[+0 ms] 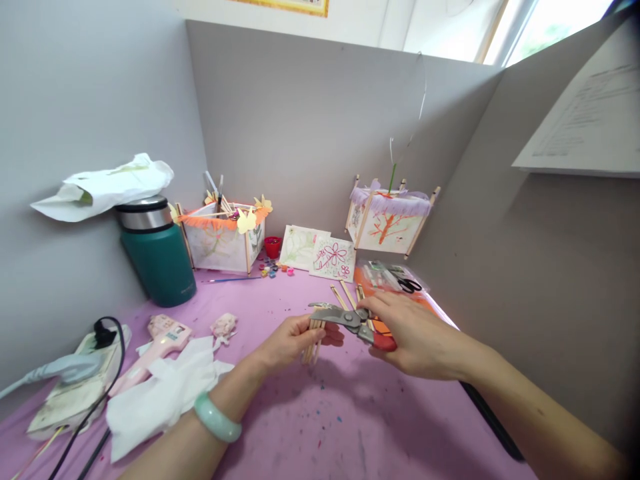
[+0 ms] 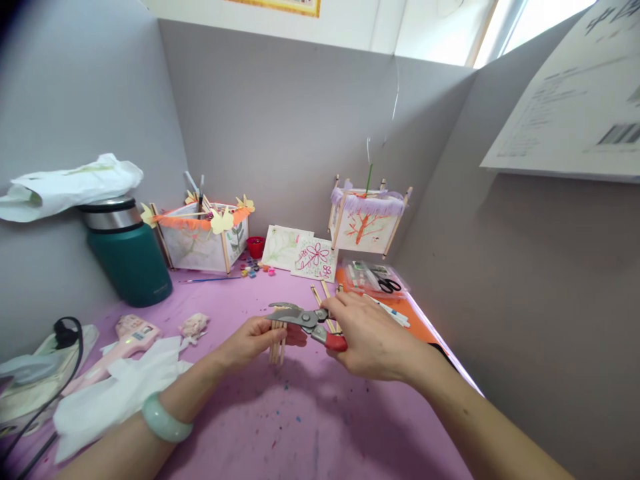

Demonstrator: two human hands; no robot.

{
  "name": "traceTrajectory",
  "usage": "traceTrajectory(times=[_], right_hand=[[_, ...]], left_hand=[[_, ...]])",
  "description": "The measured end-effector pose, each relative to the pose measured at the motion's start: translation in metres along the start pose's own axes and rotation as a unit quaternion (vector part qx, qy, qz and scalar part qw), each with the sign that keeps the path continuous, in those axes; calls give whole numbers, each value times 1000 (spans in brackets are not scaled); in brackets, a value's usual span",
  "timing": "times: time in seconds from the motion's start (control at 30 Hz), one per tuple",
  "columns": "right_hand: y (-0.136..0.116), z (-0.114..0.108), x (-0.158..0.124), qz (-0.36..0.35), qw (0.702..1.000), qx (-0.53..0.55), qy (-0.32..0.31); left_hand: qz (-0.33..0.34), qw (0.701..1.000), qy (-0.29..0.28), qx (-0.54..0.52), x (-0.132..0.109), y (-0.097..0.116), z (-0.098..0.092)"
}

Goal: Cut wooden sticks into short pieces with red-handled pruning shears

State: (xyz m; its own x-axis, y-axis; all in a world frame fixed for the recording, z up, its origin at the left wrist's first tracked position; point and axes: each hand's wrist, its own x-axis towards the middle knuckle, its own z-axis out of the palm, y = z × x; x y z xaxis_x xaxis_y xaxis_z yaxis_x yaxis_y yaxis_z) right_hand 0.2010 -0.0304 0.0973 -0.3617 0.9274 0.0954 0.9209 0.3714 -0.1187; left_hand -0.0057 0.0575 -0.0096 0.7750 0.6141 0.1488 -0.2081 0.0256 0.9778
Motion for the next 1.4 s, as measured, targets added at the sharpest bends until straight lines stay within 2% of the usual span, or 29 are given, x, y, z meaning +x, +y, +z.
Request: traceTrajectory(times=[0.53,1.4], right_hand=[[0,3,0,-3,999,-13,30],[-3,2,3,-4,1000,-22,20]], left_hand=[[9,1000,-1,-17,1,-5,-2],[9,1000,-7,2,0,-2,-1]])
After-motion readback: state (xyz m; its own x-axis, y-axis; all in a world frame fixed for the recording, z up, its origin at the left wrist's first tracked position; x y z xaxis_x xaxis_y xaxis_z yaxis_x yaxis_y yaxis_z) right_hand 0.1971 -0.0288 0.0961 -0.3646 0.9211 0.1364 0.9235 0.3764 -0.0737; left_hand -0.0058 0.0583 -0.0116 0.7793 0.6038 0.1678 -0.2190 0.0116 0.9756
